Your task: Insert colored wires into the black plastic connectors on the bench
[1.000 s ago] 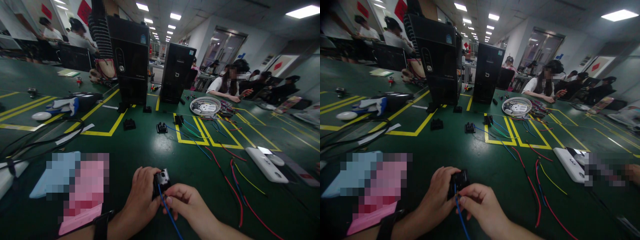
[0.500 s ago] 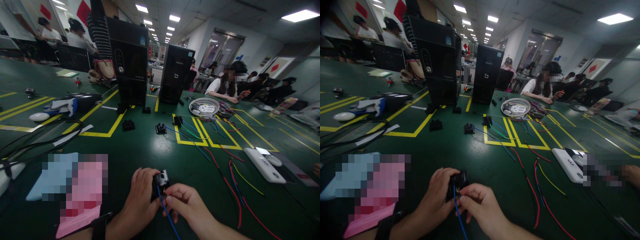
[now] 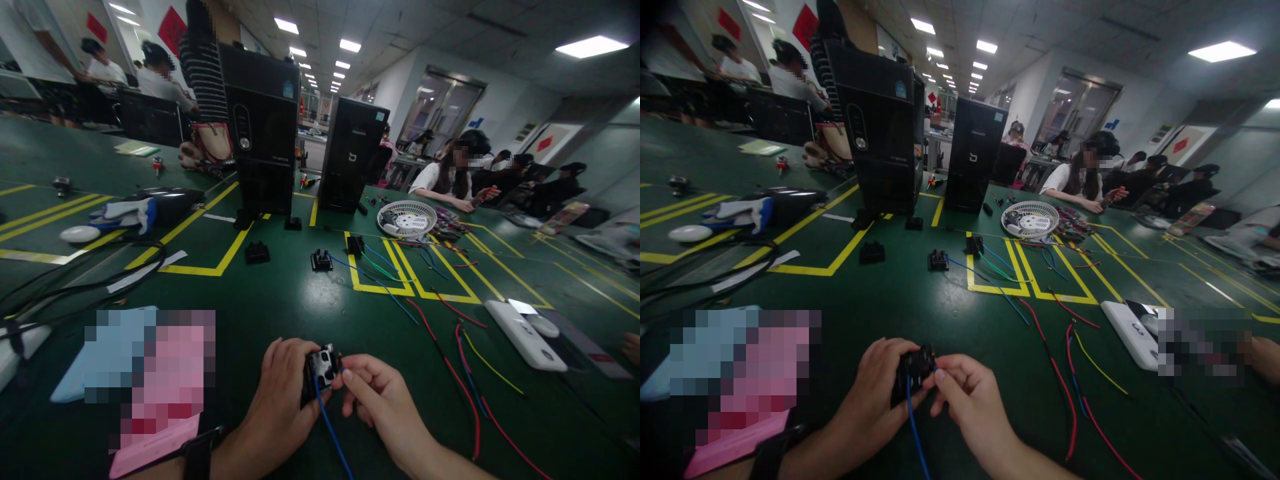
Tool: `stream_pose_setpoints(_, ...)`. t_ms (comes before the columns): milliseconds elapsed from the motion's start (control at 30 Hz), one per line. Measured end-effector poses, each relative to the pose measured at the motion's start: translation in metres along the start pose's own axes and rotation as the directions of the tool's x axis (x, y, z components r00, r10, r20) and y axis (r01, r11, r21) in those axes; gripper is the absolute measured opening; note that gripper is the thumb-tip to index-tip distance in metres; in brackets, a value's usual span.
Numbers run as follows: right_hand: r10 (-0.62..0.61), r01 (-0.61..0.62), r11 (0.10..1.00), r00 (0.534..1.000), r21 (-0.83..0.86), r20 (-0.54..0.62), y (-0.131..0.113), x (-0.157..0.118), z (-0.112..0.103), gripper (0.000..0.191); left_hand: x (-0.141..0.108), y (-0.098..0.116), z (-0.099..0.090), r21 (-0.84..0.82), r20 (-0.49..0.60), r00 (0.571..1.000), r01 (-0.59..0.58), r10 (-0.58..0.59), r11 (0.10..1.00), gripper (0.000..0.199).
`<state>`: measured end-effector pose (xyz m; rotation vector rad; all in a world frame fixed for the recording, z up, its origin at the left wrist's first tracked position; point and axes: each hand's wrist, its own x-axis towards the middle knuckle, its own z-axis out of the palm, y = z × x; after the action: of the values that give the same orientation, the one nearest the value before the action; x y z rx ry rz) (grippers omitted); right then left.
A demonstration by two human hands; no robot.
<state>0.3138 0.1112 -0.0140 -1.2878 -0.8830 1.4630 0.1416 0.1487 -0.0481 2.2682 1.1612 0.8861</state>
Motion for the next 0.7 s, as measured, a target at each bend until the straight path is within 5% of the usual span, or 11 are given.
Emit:
stream_pose_setpoints(333, 0.004, -0.004, 1.000, 1.000, -0.031, 0.009, -0.001, -0.003, -0.001, 0.034, 0.001, 0.000, 0.000, -0.016, 0.023, 1.000, 0.000, 0.001, 1.000, 0.041)
stream_pose_setpoints(700, -0.137, 0.126, 0.978, 0.989, -0.166, -0.055, -0.015, 0.006, -0.003, 0.036, 0.001, 0.002, -0.001, -0.071, 0.020, 1.000, -0.002, 0.003, 0.997, 0.044)
